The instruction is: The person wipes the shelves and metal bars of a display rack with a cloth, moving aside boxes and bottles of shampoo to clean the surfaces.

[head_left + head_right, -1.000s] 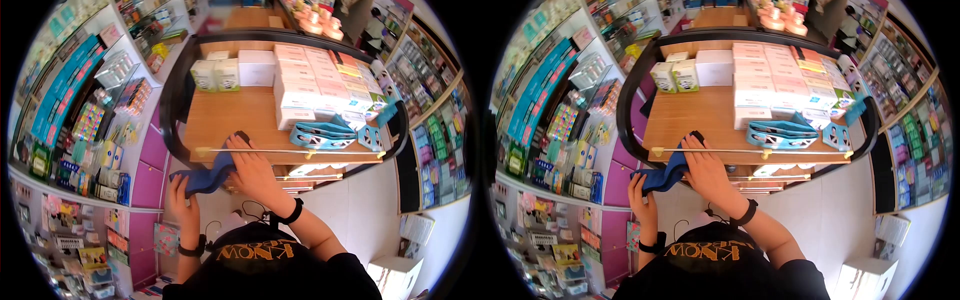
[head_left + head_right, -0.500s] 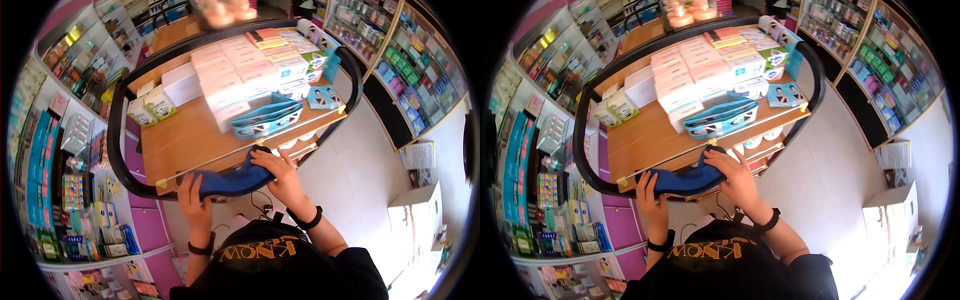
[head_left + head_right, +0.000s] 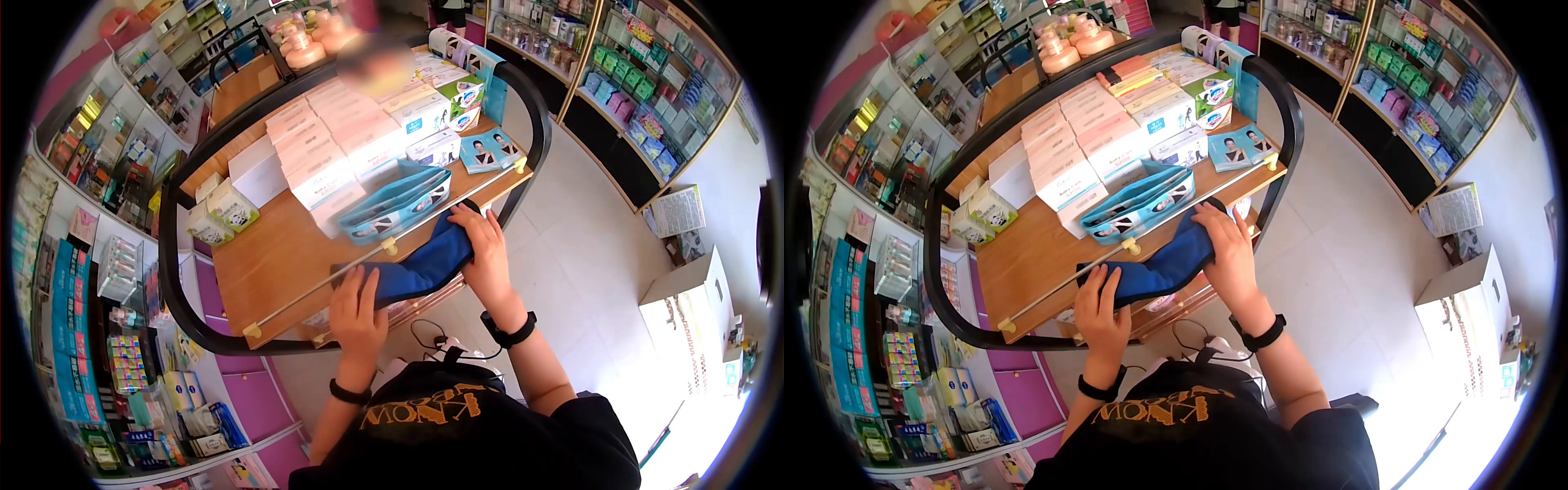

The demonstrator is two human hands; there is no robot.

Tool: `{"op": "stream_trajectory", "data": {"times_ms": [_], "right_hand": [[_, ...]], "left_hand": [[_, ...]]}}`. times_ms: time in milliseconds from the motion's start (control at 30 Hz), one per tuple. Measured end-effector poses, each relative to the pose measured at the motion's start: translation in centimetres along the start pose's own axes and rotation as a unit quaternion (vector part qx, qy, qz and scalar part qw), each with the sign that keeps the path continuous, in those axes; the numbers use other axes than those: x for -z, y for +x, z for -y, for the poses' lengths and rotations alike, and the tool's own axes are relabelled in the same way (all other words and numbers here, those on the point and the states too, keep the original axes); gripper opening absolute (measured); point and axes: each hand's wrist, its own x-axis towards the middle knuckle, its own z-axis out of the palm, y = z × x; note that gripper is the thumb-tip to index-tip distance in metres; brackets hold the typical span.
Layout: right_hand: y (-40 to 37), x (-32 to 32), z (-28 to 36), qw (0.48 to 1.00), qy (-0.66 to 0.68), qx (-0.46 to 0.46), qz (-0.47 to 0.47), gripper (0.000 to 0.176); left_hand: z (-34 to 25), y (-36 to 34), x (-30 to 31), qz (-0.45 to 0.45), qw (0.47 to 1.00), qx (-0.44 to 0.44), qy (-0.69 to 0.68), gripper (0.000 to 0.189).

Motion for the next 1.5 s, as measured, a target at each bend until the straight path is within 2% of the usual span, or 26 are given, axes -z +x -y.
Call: {"op": "stream_trajectory", "data": {"times_ms": [100,167,233,333,433,467,567,700,767,967,1000,1067,1167,1233,1333,1400,1500], "right_hand": [[-0.5,-0.8,0.4,0.999,0.025,0.021,-0.004,0.056],[-1.0,-1.6,1.2,0.998,0.048,0.041,-0.008,0.053],[-1.7,-2.6,2.9,0.985,0.149,0.082,0.028,0.047],[-2.2,-3.7,5.2,0.982,0.169,0.080,0.037,0.042],[-1.6,-3.4,4.4,0.980,0.178,0.071,0.054,0.042],[-1.5,-3.2,3.9,0.980,0.174,0.074,0.065,0.032],[-1.1,-2.3,3.1,0.979,0.172,0.081,0.072,0.035],[-0.4,-0.8,0.6,0.984,0.158,0.063,0.061,0.033],[-0.1,-0.2,-1.0,0.990,0.127,0.057,0.038,0.032],[1.0,1.5,-5.4,0.993,0.110,0.047,-0.010,0.024],[1.2,2.0,-6.0,0.994,0.099,0.048,-0.015,0.031],[1.6,2.8,-7.1,0.994,0.093,0.044,-0.024,0.040],[2.1,3.6,-8.5,0.994,0.105,0.021,-0.032,0.042],[2.6,4.1,-9.6,0.995,0.093,0.022,-0.039,0.040],[3.3,4.5,-11.6,0.985,0.136,0.005,-0.102,0.038],[3.7,5.0,-12.9,0.984,0.147,0.002,-0.103,0.038],[4.1,5.5,-13.3,0.981,0.171,-0.001,-0.093,0.037]], "left_hand": [[0.6,-0.6,0.3,0.007,0.999,-0.021,0.027,0.063],[0.6,-1.0,1.6,0.004,0.999,0.013,0.039,0.060],[1.5,-2.3,2.4,-0.008,0.998,0.018,0.059,0.059],[2.9,-3.7,3.6,-0.044,0.992,0.059,0.106,0.056],[3.0,-4.3,4.3,-0.047,0.989,0.076,0.122,0.054],[2.8,-4.2,4.1,-0.054,0.988,0.077,0.127,0.053],[2.6,-4.0,3.0,-0.092,0.982,0.097,0.132,0.048],[1.7,-3.0,1.2,-0.093,0.985,0.090,0.112,0.039],[0.2,-2.3,0.1,-0.085,0.988,0.078,0.102,0.031],[-1.1,-3.1,-5.3,-0.129,0.984,0.007,0.119,0.026],[-1.5,-3.2,-5.8,-0.113,0.989,0.006,0.100,0.034],[-2.2,-3.1,-7.0,-0.105,0.990,0.000,0.099,0.035],[-3.9,-1.3,-7.8,-0.096,0.990,-0.002,0.101,0.036],[-4.6,-0.3,-8.3,-0.062,0.993,-0.043,0.087,0.042],[-5.5,1.3,-8.8,-0.017,0.994,-0.068,0.078,0.048],[-6.1,2.5,-9.2,0.029,0.991,-0.104,0.074,0.051],[-7.2,4.0,-10.5,0.031,0.992,-0.116,0.034,0.053]]}}
